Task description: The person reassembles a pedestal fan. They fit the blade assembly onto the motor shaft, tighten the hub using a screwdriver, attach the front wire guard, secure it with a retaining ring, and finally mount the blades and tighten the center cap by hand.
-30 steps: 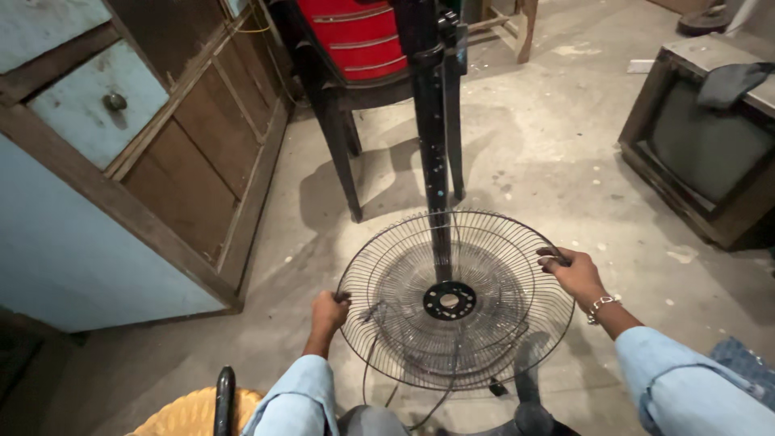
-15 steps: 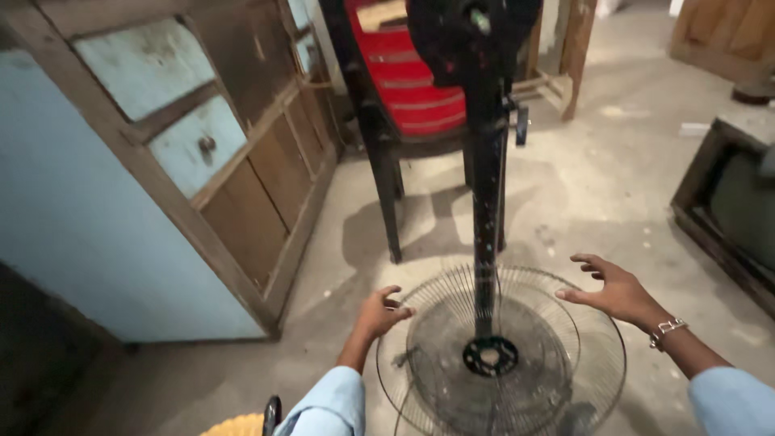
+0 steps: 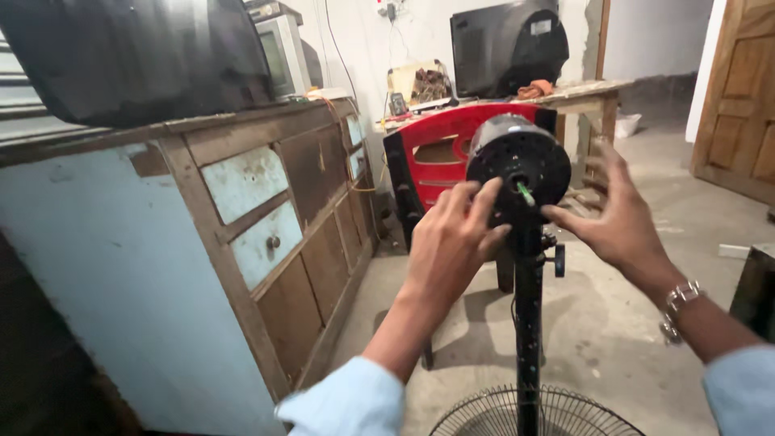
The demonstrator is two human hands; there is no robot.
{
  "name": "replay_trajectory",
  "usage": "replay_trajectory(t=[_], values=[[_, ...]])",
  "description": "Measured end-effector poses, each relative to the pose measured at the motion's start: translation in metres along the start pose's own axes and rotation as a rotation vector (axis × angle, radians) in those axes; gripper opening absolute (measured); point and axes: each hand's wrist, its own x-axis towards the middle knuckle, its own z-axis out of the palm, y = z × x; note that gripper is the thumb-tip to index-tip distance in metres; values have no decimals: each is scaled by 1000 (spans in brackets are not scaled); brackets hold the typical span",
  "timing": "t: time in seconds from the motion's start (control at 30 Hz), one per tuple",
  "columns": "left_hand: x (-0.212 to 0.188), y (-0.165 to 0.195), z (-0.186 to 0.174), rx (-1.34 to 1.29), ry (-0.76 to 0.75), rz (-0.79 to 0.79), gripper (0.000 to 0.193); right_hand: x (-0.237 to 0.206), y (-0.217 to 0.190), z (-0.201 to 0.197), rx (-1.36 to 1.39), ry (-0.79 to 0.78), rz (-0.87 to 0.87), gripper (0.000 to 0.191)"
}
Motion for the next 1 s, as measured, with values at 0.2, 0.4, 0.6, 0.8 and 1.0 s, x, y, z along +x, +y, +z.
replay_trajectory(t=[0.2, 0.4, 0.6, 0.8, 1.0], values=[[39, -13, 21, 66, -85, 101, 73, 43, -38, 9, -206, -175, -329, 139], [35, -23, 51, 117, 21, 170, 69, 46, -34, 19, -183, -129, -223, 121], [46, -27, 58, 97, -31, 233, 47, 50, -20, 19, -147, -153, -495, 129], [54, -18, 66, 55, 155, 181, 36, 47, -17, 24, -213, -175, -179, 125], [53, 1, 82, 11, 293, -66, 29, 45, -12, 28, -106, -126, -235, 116]])
